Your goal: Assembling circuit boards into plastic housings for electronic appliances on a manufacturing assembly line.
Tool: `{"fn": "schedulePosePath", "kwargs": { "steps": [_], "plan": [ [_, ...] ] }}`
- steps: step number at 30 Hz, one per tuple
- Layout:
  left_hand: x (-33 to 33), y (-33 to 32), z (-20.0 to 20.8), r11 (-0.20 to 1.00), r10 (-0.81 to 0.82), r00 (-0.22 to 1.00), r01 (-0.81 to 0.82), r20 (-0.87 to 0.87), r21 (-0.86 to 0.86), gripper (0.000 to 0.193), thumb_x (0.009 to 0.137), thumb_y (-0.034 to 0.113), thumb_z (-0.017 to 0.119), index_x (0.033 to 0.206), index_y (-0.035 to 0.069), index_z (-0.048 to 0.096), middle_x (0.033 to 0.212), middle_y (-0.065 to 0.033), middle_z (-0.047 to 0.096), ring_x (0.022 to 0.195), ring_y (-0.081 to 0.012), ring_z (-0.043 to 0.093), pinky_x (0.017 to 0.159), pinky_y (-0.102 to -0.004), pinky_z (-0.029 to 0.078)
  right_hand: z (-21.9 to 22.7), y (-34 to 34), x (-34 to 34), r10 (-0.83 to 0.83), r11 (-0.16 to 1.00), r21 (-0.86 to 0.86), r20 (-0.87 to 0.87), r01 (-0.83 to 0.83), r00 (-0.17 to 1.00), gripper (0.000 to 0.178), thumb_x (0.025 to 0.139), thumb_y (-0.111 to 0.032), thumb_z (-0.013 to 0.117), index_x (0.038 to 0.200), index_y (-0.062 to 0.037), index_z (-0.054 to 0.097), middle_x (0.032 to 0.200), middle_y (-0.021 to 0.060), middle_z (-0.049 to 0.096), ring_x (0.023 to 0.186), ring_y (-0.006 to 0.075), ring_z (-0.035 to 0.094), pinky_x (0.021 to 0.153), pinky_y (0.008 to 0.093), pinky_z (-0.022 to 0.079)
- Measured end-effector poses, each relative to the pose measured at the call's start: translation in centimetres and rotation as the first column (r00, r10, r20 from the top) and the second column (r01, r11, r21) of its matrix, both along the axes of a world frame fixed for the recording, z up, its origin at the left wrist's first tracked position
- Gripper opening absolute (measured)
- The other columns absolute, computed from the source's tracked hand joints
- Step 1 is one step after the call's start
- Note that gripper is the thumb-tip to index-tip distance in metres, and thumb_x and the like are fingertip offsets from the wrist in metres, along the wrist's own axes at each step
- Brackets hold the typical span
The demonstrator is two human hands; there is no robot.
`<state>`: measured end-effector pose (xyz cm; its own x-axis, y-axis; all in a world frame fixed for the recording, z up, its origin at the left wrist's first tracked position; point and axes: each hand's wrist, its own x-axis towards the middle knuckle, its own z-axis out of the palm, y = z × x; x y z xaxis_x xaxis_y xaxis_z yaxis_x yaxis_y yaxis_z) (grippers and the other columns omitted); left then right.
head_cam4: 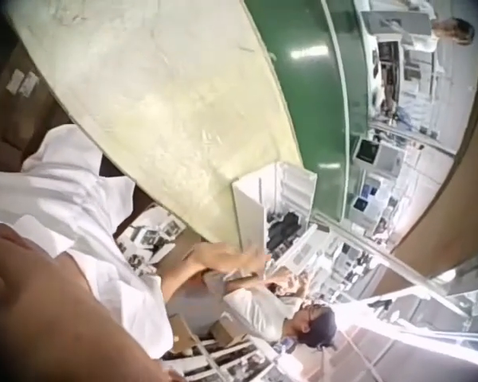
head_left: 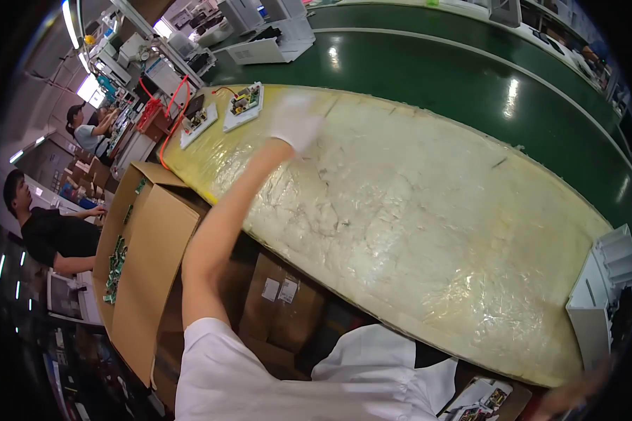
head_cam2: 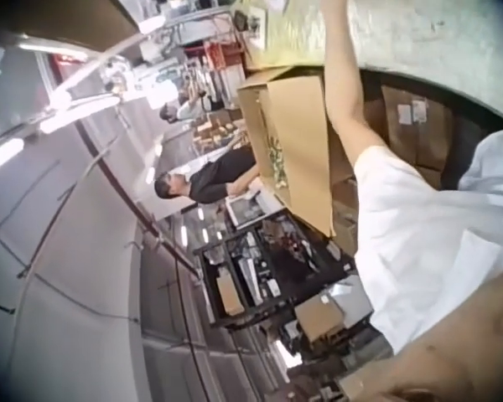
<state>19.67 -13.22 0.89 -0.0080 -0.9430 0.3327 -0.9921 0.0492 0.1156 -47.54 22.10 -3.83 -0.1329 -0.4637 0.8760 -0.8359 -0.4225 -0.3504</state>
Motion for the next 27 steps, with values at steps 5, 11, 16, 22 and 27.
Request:
{"fn": "schedulePosePath", "kwargs": {
  "steps": [5, 11, 16, 22, 27],
  "plan": [
    [13.8, -5.7, 1.1, 0.966, 0.146, 0.957, -0.083, 0.249, -0.247, 0.034, 0.089, 0.032, 0.068, 0.108, 0.004, 0.073, 0.114, -0.0222, 0.073, 0.11, -0.0406, 0.069, 0.094, -0.0526, 0.055, -1.1, 0.4, 15.9, 0.222, 0.694, 0.712, -0.35, 0.105, 0.91, 0.066, 0.097, -0.04, 0.073, 0.152, -0.0072, 0.057, 0.158, 0.027, 0.048, 0.148, 0.0527, 0.04, 0.119, 0.0633, 0.035],
    [17.5, -13.6, 3.6, 0.938, 0.345, 0.791, -0.278, 0.505, -0.205, 0.029, 0.091, 0.027, 0.073, 0.115, 0.011, 0.071, 0.118, -0.0136, 0.071, 0.116, -0.0338, 0.068, 0.093, -0.0496, 0.055, -0.6, -2.6, 16.7, 0.377, 0.534, 0.802, -0.509, 0.267, 0.774, 0.078, 0.082, -0.012, 0.069, 0.157, -0.0083, 0.049, 0.163, 0.0265, 0.041, 0.151, 0.059, 0.03, 0.124, 0.0704, 0.024],
    [18.5, -20.8, 5.2, 0.928, 0.373, 0.636, -0.241, 0.675, -0.285, 0.04, 0.09, 0.015, 0.071, 0.129, 0.011, 0.062, 0.132, -0.0114, 0.065, 0.127, -0.0315, 0.062, 0.103, -0.0469, 0.051, -0.4, -2.5, 16.9, 0.419, 0.491, 0.828, -0.497, 0.27, 0.76, 0.074, 0.079, -0.007, 0.067, 0.152, -0.0065, 0.053, 0.161, 0.0257, 0.044, 0.149, 0.0622, 0.031, 0.121, 0.0732, 0.028],
    [18.0, -29.9, 4.5, 0.959, 0.247, 0.763, -0.106, 0.597, -0.261, 0.037, 0.098, 0.028, 0.063, 0.129, 0.008, 0.068, 0.122, -0.0203, 0.073, 0.113, -0.0404, 0.071, 0.098, -0.0503, 0.056, -2.2, -1.2, 16.2, 0.366, 0.592, 0.738, -0.604, 0.324, 0.708, 0.05, 0.094, -0.022, 0.074, 0.141, -0.0196, 0.058, 0.161, 0.0233, 0.042, 0.137, 0.0615, 0.048, 0.112, 0.0781, 0.038],
    [14.0, -32.7, 0.4, 0.955, 0.149, 0.672, -0.289, 0.725, 0.072, 0.063, 0.09, 0.048, 0.069, 0.139, 0.01, 0.062, 0.138, -0.0209, 0.066, 0.132, -0.0384, 0.06, 0.112, -0.0444, 0.046, -1.9, -2.5, 16.8, 0.315, 0.457, 0.829, -0.49, 0.323, 0.813, 0.051, 0.089, -0.025, 0.075, 0.137, -0.031, 0.06, 0.159, 0.0152, 0.046, 0.134, 0.0639, 0.05, 0.107, 0.0821, 0.04]
  ]
}}
